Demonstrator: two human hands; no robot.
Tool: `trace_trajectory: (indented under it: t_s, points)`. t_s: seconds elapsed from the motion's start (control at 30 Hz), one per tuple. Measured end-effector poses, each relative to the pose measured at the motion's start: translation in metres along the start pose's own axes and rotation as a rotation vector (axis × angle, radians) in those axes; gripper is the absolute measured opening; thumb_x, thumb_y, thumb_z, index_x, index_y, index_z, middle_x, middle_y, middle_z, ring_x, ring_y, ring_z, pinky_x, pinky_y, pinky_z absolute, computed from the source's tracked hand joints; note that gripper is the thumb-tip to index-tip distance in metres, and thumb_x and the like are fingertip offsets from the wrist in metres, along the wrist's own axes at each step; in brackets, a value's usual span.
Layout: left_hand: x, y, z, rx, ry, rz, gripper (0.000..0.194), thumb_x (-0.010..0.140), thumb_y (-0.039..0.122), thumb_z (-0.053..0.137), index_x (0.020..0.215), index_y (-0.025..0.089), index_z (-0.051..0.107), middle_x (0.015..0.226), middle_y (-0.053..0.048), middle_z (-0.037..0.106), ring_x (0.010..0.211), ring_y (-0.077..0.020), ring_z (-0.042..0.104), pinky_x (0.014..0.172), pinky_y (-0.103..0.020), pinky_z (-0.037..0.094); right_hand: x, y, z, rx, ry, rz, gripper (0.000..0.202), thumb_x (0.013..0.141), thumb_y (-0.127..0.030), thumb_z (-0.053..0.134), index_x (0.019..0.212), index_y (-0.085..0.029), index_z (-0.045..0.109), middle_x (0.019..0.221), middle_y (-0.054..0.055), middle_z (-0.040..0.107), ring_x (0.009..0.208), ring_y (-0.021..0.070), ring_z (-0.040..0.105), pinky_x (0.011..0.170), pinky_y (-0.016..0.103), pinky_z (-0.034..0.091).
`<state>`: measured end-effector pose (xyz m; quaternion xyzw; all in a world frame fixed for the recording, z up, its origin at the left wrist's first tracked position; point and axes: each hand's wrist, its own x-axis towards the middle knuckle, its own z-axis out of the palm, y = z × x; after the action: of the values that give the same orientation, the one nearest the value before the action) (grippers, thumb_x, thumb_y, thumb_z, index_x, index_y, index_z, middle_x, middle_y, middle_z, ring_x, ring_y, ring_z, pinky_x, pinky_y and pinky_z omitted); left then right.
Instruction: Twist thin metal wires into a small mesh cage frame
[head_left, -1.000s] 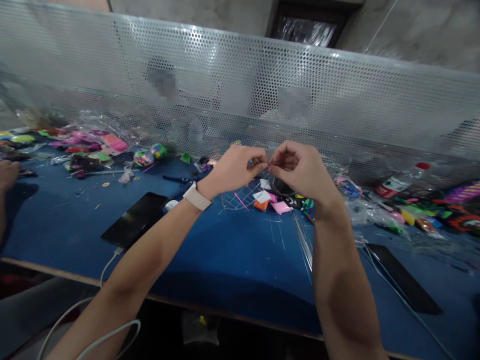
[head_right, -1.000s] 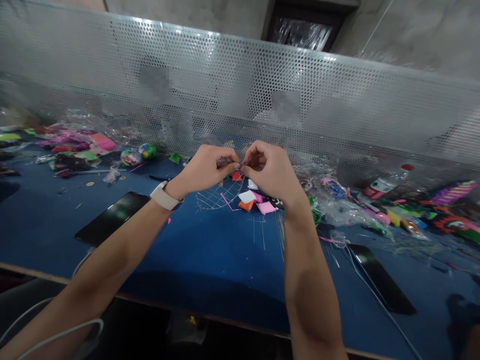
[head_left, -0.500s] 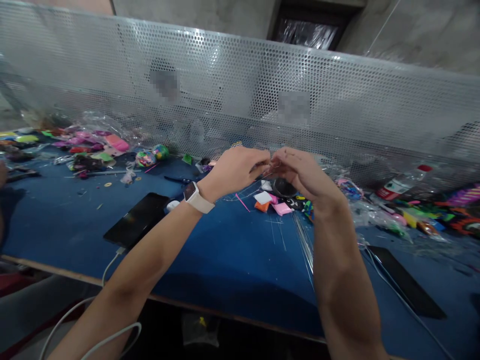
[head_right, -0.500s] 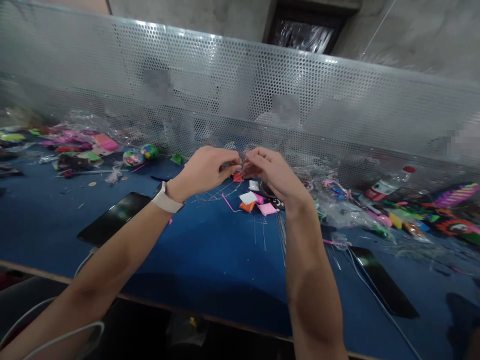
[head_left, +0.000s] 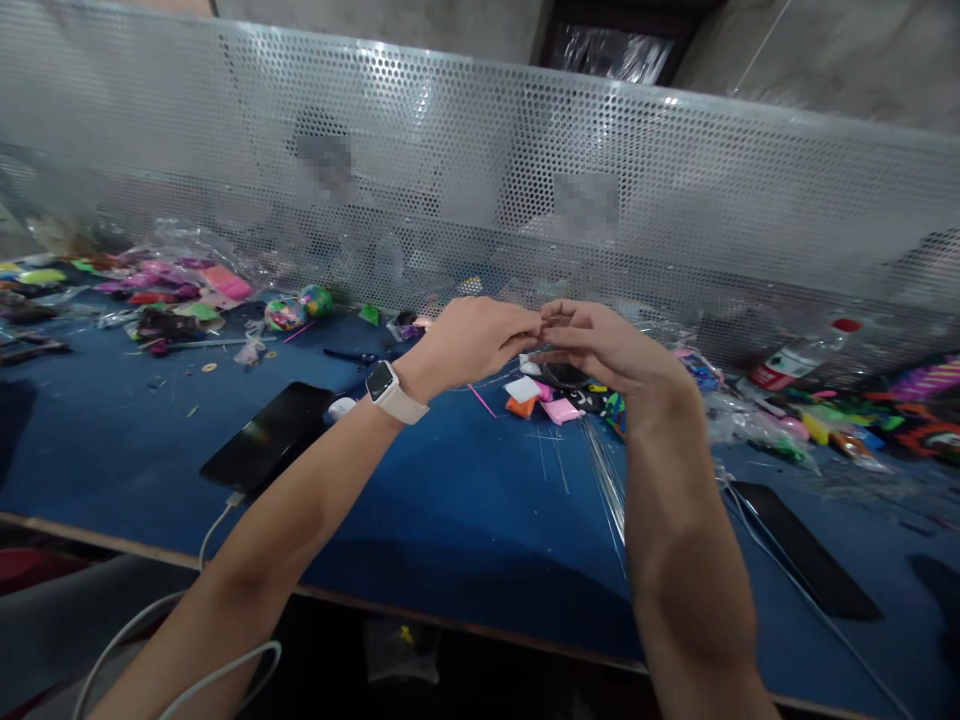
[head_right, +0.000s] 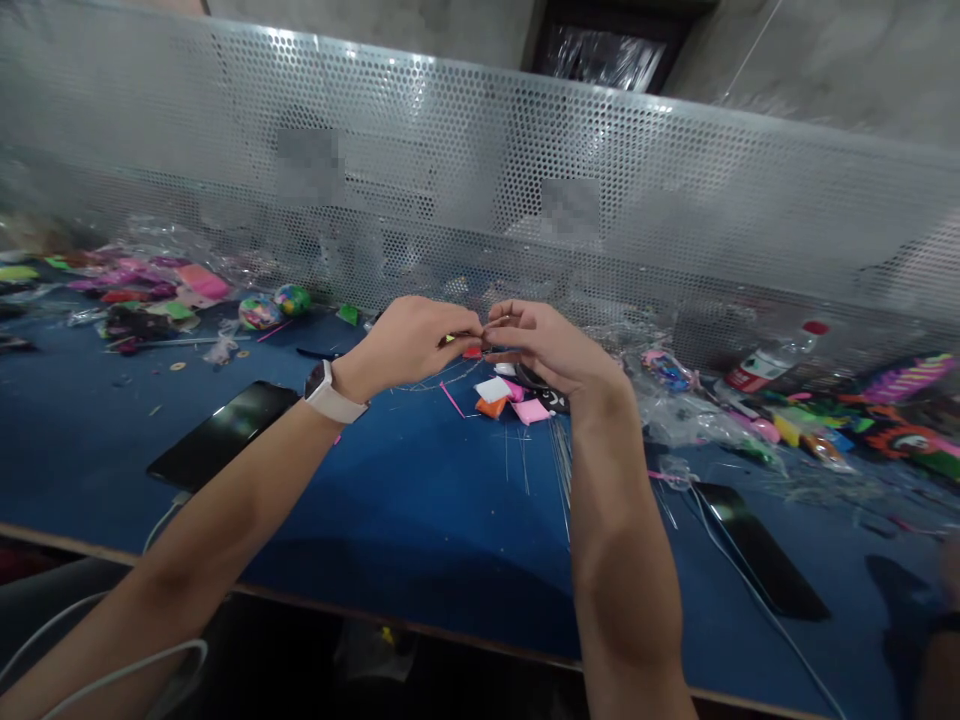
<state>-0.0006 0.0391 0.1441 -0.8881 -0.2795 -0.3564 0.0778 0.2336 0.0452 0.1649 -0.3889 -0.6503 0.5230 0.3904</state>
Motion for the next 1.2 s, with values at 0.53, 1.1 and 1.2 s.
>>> trace_trajectory:
  t_s: [0.53, 1.1, 1.2]
  points:
    - [0.003, -0.004, 0.001, -0.308, 0.046, -0.198, 0.019, 0.101, 0.018, 0.064, 0.085, 0.021, 0.075, 0.077, -0.001, 0.078, 0.065, -0.0160, 0.069, 0.074, -0.032, 0.050, -0.003, -0.005, 0.020, -0.535, 0.145, -0.609, 0.022, 0.079, -0.019, 0.080, 0.088, -0.028, 0.062, 0.090, 0.000, 0.065, 0.088, 0.0213, 0.065, 0.089, 0.042, 0.060]
    - [-0.001, -0.007, -0.001, 0.071, 0.032, 0.010, 0.029, 0.111, 0.026, 0.054, 0.099, 0.024, 0.080, 0.092, -0.004, 0.082, 0.082, -0.0213, 0.072, 0.068, -0.033, 0.041, 0.002, 0.005, -0.001, -0.199, 0.032, -0.453, 0.025, 0.080, -0.039, 0.095, 0.093, -0.028, 0.077, 0.094, 0.001, 0.079, 0.094, 0.0233, 0.075, 0.095, 0.044, 0.065]
    - [-0.002, -0.008, -0.003, 0.111, 0.036, 0.069, 0.029, 0.112, 0.026, 0.053, 0.102, 0.022, 0.080, 0.094, -0.004, 0.082, 0.083, -0.0210, 0.073, 0.065, -0.033, 0.039, -0.003, 0.002, -0.001, -0.190, -0.005, -0.436, 0.027, 0.077, -0.038, 0.100, 0.093, -0.029, 0.080, 0.095, 0.002, 0.080, 0.093, 0.0233, 0.076, 0.092, 0.042, 0.066]
